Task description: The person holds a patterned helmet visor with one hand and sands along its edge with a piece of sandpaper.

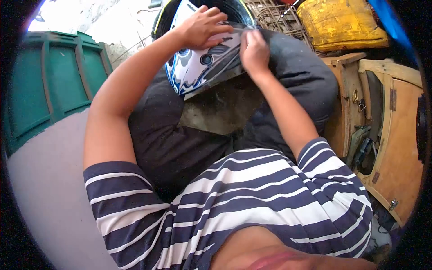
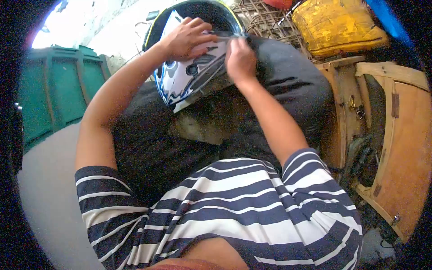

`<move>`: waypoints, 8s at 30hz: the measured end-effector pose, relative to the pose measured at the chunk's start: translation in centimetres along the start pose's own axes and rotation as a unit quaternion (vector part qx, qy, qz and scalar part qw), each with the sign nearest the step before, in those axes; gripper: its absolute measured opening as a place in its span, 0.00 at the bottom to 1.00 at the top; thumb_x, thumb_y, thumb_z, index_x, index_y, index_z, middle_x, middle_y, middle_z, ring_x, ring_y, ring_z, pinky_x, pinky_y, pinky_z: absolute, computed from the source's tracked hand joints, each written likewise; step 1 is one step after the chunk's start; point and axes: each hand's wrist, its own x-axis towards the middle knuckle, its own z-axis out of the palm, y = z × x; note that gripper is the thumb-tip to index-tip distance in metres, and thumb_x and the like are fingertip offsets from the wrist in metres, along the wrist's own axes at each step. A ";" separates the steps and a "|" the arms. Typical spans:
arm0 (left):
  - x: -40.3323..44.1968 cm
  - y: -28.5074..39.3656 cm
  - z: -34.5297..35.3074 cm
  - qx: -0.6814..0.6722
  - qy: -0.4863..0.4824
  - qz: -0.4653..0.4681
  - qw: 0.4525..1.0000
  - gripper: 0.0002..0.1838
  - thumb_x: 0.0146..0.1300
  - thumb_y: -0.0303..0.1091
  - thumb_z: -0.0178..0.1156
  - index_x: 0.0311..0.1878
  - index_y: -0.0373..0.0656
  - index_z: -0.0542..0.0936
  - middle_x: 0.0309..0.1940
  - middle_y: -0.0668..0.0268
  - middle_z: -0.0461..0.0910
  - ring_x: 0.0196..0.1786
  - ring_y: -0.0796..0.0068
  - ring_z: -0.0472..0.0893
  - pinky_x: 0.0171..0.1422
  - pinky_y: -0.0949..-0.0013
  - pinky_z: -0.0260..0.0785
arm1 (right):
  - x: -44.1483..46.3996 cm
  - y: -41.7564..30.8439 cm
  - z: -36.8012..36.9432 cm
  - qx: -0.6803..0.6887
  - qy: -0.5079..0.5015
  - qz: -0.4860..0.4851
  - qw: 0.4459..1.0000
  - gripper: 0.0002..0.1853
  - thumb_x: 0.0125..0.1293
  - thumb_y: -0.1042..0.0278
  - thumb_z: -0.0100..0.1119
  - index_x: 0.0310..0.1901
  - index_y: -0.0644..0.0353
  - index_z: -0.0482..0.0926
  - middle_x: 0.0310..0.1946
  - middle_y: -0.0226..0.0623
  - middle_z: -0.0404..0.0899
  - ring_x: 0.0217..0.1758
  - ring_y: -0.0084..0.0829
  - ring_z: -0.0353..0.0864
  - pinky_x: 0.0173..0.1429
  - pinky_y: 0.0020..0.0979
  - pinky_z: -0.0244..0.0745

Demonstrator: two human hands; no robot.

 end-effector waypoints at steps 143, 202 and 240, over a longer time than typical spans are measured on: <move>0.2 0.2 -1.0 -0.027 -0.028 -0.021 0.999 0.24 0.68 0.48 0.67 0.66 0.61 0.80 0.64 0.62 0.78 0.67 0.57 0.75 0.69 0.50 0.67 | -1.0 -1.4 -0.6 0.048 -0.019 0.036 0.998 0.07 0.76 0.68 0.58 0.41 0.61 0.80 0.41 0.53 0.82 0.43 0.62 0.84 0.49 0.58 0.78; 0.1 0.0 -0.4 0.000 0.013 -0.005 1.000 0.24 0.67 0.50 0.67 0.66 0.63 0.80 0.55 0.65 0.79 0.64 0.61 0.75 0.63 0.52 0.67 | 0.0 -2.0 -0.2 0.080 -0.007 0.015 0.997 0.07 0.75 0.68 0.60 0.41 0.62 0.80 0.39 0.52 0.82 0.42 0.61 0.84 0.46 0.56 0.79; 0.3 0.1 -1.0 -0.019 -0.030 -0.020 0.999 0.24 0.68 0.49 0.67 0.66 0.61 0.80 0.64 0.62 0.79 0.68 0.58 0.75 0.67 0.50 0.67 | -1.0 -2.1 -0.1 0.087 -0.008 -0.001 0.996 0.09 0.77 0.66 0.58 0.39 0.62 0.77 0.39 0.53 0.81 0.41 0.62 0.84 0.46 0.57 0.79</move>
